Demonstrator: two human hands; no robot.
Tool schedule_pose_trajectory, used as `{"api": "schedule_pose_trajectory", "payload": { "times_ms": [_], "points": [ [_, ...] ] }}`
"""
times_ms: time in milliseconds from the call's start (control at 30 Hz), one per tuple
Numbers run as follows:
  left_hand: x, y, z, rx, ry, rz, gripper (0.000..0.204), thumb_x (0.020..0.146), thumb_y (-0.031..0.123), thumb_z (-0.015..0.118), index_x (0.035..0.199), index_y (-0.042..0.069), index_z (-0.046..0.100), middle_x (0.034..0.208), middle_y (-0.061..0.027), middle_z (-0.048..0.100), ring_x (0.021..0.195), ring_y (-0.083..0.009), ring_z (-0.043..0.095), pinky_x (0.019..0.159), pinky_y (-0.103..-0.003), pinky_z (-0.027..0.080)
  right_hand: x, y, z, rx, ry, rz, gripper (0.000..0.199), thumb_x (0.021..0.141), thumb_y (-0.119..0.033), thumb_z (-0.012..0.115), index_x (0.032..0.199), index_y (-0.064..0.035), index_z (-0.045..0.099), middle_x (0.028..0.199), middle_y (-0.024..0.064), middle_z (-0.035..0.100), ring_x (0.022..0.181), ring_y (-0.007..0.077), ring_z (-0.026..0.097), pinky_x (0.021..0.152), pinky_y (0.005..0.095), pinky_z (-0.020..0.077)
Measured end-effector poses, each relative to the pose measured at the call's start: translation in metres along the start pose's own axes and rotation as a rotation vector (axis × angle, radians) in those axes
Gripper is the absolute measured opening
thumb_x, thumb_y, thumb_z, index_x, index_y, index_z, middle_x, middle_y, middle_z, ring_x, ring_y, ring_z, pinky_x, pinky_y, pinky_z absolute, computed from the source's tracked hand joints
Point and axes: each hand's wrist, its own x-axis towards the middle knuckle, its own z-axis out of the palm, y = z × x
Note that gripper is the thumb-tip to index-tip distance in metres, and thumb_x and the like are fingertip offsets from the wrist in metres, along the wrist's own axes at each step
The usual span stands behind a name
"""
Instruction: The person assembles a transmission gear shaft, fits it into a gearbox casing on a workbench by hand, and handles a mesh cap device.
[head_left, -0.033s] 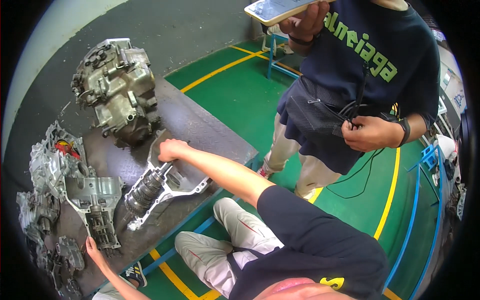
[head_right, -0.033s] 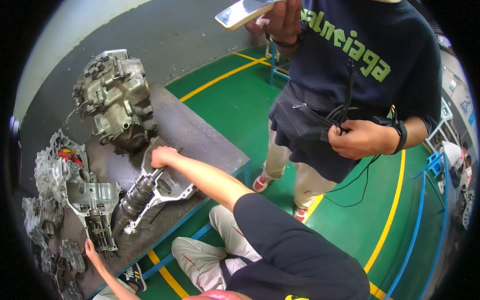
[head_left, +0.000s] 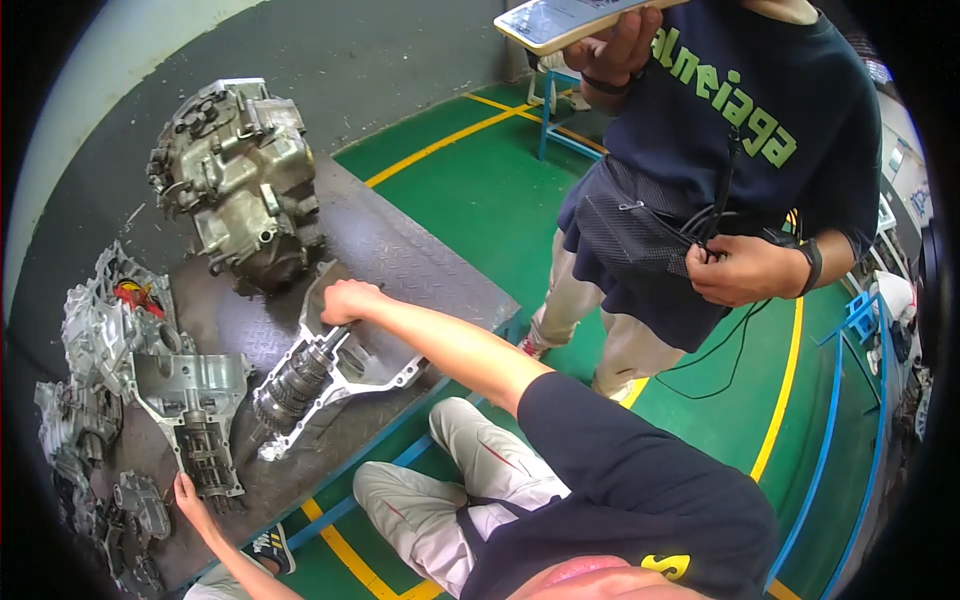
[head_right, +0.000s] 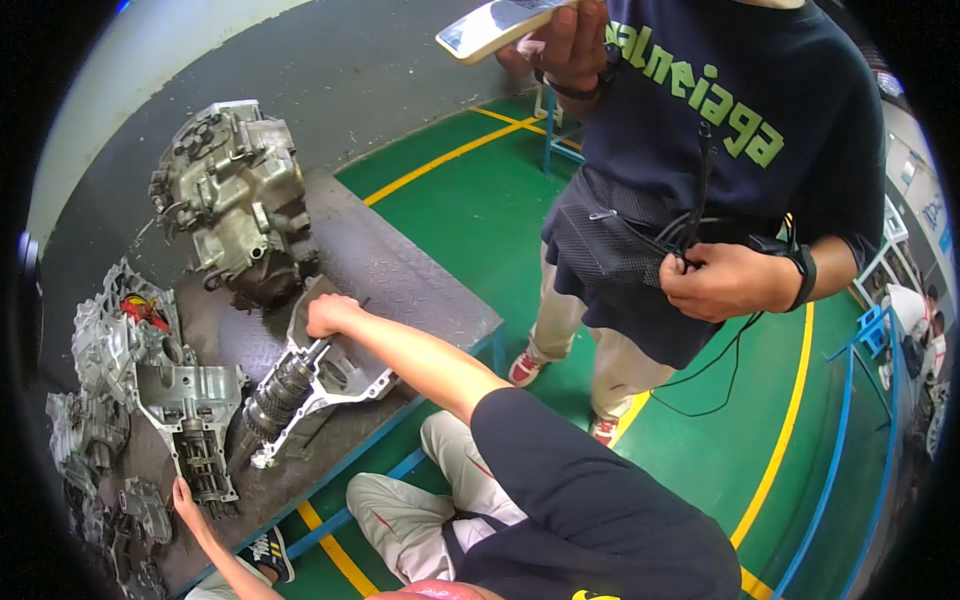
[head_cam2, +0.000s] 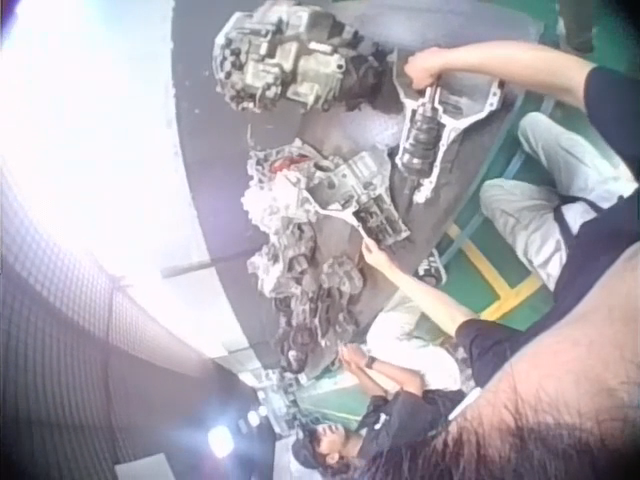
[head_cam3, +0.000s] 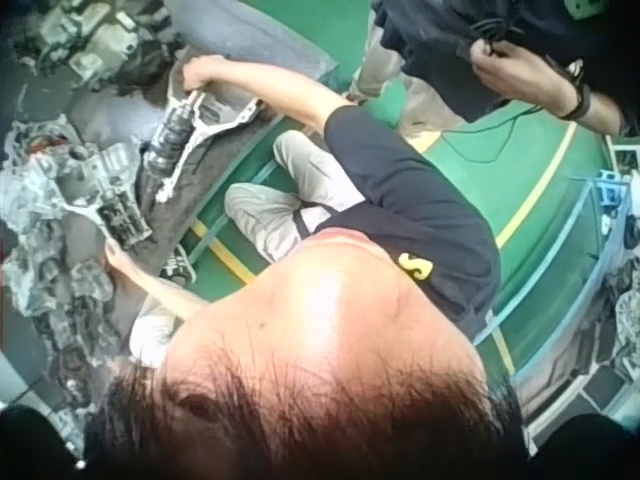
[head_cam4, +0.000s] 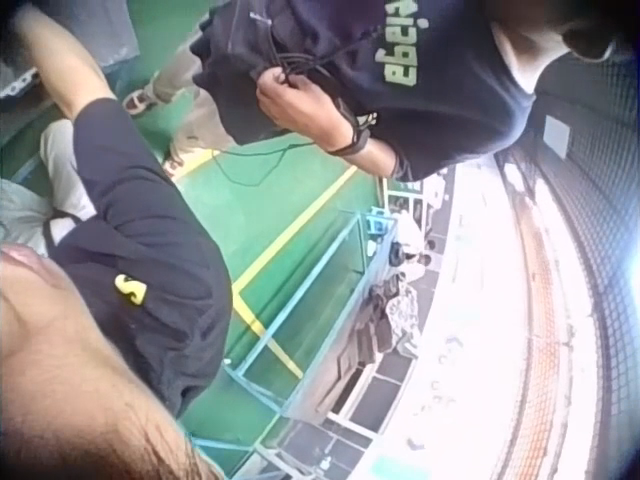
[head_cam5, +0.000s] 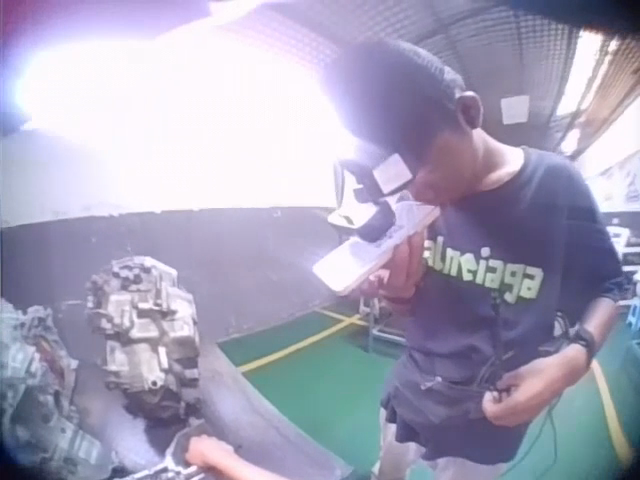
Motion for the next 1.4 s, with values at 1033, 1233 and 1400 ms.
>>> {"api": "schedule_pose_trajectory", "payload": {
  "times_ms": [1033,1233,1400],
  "points": [
    [-0.028,0.049,0.026,-0.092,0.153,0.001,0.04,0.093,0.027,0.068,0.117,-0.004,0.065,0.106,-0.0065,0.068,0.097,-0.0115,0.06,0.088,-0.025,0.045,0.039,0.007,0.01,-0.15,-0.049,-0.087,0.052,0.083,-0.038,0.06,0.112,0.0046,0.067,0.116,0.0289,0.064,0.111,0.0404,0.062,0.098,0.0423,0.0471],
    [-0.028,0.049,0.026,-0.074,0.149,-0.024,0.042,0.091,0.028,0.07,0.117,-0.004,0.065,0.105,-0.0059,0.068,0.096,-0.0114,0.06,0.087,-0.025,0.045,0.047,0.014,0.014,-0.158,-0.026,-0.1,0.052,0.083,-0.037,0.06,0.11,0.0064,0.067,0.108,0.0275,0.068,0.104,0.0372,0.066,0.092,0.0407,0.0489],
    [-0.028,0.049,0.024,-0.069,0.147,-0.035,0.043,0.09,0.028,0.072,0.117,-0.004,0.065,0.105,-0.0065,0.068,0.095,-0.0116,0.06,0.086,-0.025,0.046,0.053,0.016,0.017,-0.151,-0.057,-0.105,0.054,0.083,-0.038,0.06,0.111,0.0073,0.066,0.114,0.0306,0.064,0.109,0.0416,0.063,0.095,0.0425,0.0479]
  ]
}}
